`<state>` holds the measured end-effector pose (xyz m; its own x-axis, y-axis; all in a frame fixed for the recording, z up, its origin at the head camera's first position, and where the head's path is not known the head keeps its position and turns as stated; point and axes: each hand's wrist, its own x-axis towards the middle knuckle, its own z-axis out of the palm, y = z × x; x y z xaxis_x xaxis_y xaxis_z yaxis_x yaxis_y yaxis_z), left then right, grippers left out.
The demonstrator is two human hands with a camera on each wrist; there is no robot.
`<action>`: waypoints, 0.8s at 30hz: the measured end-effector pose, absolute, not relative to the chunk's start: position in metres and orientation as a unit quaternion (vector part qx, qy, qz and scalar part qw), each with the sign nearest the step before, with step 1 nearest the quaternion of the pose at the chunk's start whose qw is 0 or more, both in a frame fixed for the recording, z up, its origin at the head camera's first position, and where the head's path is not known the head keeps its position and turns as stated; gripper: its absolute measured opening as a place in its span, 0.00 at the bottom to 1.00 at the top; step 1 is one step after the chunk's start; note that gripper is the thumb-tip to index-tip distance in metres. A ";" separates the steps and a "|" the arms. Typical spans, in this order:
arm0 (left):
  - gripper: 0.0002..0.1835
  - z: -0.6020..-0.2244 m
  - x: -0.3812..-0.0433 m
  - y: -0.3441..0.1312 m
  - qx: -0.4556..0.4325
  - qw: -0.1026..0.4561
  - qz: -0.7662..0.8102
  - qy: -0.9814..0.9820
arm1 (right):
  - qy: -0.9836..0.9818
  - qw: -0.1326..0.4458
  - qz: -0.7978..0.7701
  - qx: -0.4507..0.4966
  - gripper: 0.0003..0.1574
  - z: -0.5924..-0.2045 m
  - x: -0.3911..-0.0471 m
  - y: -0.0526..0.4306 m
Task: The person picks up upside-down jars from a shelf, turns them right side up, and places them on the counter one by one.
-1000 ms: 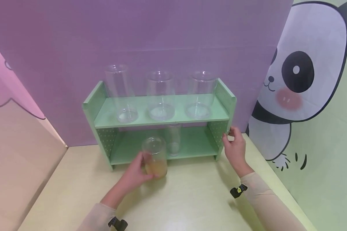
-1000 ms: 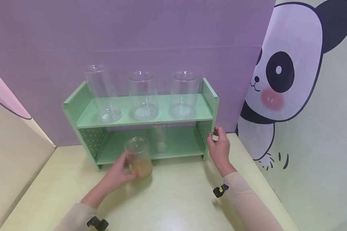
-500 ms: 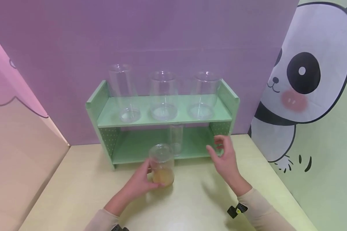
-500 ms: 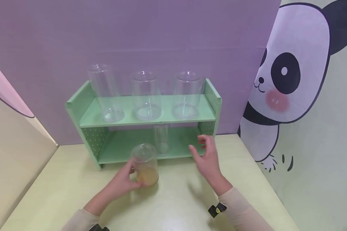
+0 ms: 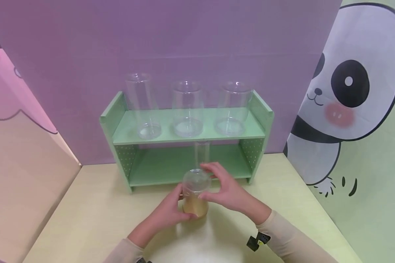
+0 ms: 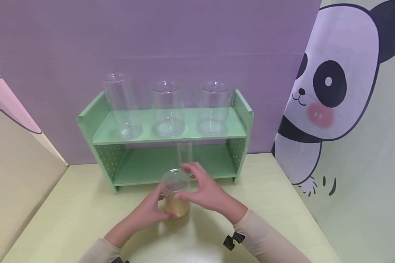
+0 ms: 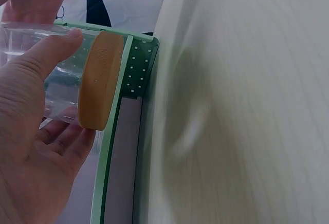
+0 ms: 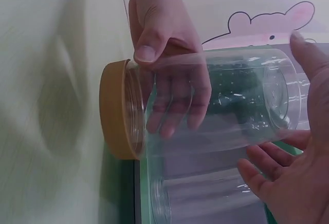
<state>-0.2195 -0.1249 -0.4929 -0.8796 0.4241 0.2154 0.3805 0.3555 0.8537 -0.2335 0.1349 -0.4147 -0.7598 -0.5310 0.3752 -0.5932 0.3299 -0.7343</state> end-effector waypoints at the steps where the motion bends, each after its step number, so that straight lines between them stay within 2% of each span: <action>1: 0.54 -0.493 -0.219 -0.124 0.244 0.023 0.512 0.823 | -0.818 0.023 0.464 0.340 0.57 -0.413 -0.233 0.134; 6: 0.55 -0.494 -0.218 -0.122 0.246 0.028 0.513 0.822 | -0.824 -0.006 0.464 0.326 0.56 -0.410 -0.232 0.133; 17: 0.56 -0.499 -0.219 -0.126 0.242 0.055 0.518 0.819 | -0.799 0.011 0.494 0.342 0.51 -0.407 -0.233 0.140; 24: 0.54 -0.494 -0.221 -0.140 0.214 0.040 0.497 0.840 | -0.782 -0.006 0.503 0.368 0.51 -0.413 -0.243 0.161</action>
